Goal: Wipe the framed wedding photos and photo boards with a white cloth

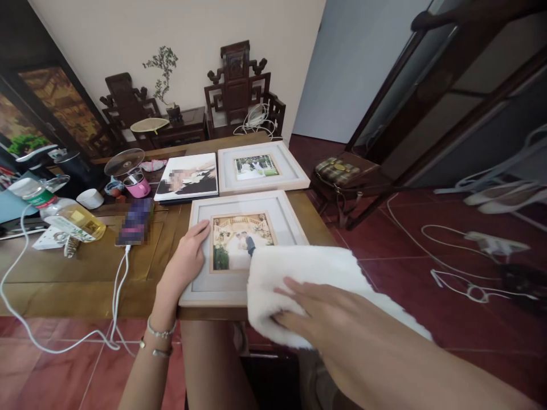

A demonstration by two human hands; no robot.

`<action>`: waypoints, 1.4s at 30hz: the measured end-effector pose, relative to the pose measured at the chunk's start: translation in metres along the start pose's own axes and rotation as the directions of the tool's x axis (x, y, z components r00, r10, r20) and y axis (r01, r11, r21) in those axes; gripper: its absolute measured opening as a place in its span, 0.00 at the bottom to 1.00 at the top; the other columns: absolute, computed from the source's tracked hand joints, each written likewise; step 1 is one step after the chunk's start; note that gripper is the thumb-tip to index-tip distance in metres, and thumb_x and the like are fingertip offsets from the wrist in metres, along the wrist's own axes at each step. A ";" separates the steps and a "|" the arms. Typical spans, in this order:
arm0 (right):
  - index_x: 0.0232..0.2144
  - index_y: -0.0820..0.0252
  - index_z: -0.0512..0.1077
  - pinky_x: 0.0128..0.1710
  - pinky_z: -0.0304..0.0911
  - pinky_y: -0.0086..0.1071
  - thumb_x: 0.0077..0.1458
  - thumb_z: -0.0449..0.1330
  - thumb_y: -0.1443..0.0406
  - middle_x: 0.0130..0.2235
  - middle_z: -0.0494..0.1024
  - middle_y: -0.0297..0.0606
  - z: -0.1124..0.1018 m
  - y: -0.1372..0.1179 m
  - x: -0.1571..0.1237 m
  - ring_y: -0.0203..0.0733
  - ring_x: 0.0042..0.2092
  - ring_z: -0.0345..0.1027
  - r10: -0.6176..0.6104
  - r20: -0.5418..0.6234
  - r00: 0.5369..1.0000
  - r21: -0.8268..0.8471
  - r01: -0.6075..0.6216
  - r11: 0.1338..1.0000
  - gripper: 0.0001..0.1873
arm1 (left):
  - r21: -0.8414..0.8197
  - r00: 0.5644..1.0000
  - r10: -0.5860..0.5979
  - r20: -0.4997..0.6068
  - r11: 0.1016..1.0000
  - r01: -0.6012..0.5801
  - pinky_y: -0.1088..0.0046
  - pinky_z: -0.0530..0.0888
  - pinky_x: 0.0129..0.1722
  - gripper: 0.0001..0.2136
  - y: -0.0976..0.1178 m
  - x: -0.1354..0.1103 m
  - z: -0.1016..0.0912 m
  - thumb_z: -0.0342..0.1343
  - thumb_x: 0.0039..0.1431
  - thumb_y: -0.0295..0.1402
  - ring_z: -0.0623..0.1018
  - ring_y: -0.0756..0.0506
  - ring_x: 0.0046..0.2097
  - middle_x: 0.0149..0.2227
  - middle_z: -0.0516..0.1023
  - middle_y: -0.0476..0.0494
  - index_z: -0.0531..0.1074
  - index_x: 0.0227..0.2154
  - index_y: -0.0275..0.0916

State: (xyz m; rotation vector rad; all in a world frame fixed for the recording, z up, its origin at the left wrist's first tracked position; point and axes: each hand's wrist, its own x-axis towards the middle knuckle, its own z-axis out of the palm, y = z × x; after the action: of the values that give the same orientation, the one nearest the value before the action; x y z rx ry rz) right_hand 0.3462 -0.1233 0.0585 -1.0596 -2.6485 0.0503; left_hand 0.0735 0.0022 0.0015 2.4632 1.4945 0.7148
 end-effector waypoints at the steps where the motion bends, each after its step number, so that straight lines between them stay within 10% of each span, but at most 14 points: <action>1: 0.43 0.53 0.75 0.46 0.69 0.40 0.40 0.51 0.79 0.46 0.80 0.39 0.001 0.003 0.007 0.49 0.46 0.73 0.039 0.029 0.999 0.007 -0.040 0.999 0.29 | -0.005 1.000 0.004 0.001 1.000 -0.004 0.58 0.63 0.65 0.25 0.000 0.000 0.000 0.40 0.58 0.18 0.68 0.40 0.63 0.62 0.67 0.30 0.68 0.57 0.26; 9: 0.55 0.63 0.71 0.55 0.62 0.52 0.46 0.51 0.83 0.59 0.70 0.52 0.024 0.103 0.076 0.58 0.59 0.64 0.258 -0.140 0.956 -0.284 -0.288 0.914 0.34 | -0.009 1.000 0.022 0.016 1.000 -0.022 0.57 0.63 0.65 0.26 -0.002 0.000 -0.001 0.41 0.57 0.17 0.67 0.41 0.64 0.62 0.67 0.34 0.68 0.57 0.32; 13: 0.54 0.65 0.72 0.59 0.55 0.54 0.48 0.52 0.82 0.60 0.70 0.51 0.032 0.132 0.096 0.59 0.63 0.57 0.161 -0.096 0.982 -0.331 -0.184 0.925 0.31 | -0.002 1.000 0.017 0.003 1.000 -0.017 0.57 0.64 0.65 0.26 -0.003 0.000 0.000 0.41 0.56 0.17 0.68 0.40 0.63 0.62 0.68 0.34 0.69 0.57 0.32; 20: 0.44 0.63 0.78 0.58 0.57 0.50 0.45 0.55 0.79 0.50 0.77 0.50 0.023 0.073 0.065 0.59 0.57 0.65 0.022 0.100 0.995 -0.275 0.006 0.962 0.24 | -0.027 0.999 -0.018 -0.035 0.999 0.017 0.57 0.64 0.65 0.28 0.000 0.000 0.002 0.41 0.55 0.16 0.69 0.41 0.63 0.61 0.69 0.37 0.69 0.57 0.34; 29: 0.44 0.54 0.76 0.56 0.63 0.41 0.41 0.52 0.76 0.49 0.79 0.40 0.006 -0.007 0.008 0.48 0.52 0.70 -0.082 -0.029 0.996 0.055 0.084 0.995 0.28 | -0.015 0.999 -0.024 -0.023 1.000 0.023 0.58 0.63 0.65 0.26 0.002 -0.001 0.002 0.41 0.56 0.17 0.68 0.41 0.63 0.62 0.68 0.33 0.69 0.57 0.30; 37: 0.56 0.65 0.69 0.59 0.59 0.51 0.43 0.52 0.83 0.62 0.67 0.53 0.035 0.085 0.078 0.59 0.62 0.59 0.073 -0.050 0.996 -0.246 -0.083 0.966 0.36 | 0.007 1.000 0.004 0.005 1.000 -0.004 0.57 0.64 0.65 0.26 -0.001 0.000 0.000 0.42 0.56 0.17 0.68 0.40 0.63 0.62 0.68 0.35 0.68 0.57 0.33; 42: 0.57 0.63 0.68 0.61 0.51 0.60 0.49 0.54 0.81 0.65 0.62 0.49 0.033 0.126 0.113 0.63 0.66 0.50 -0.024 0.003 1.000 -0.323 0.024 0.946 0.33 | 0.000 1.000 -0.003 -0.008 1.000 0.003 0.57 0.64 0.65 0.27 -0.002 -0.001 0.002 0.42 0.56 0.17 0.68 0.40 0.63 0.62 0.68 0.35 0.69 0.57 0.32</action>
State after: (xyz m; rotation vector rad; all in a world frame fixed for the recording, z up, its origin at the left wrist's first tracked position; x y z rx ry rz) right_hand 0.3440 0.0481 0.0378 -1.1203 -2.7287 -0.4032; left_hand 0.0727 0.0028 -0.0014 2.4607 1.5008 0.7256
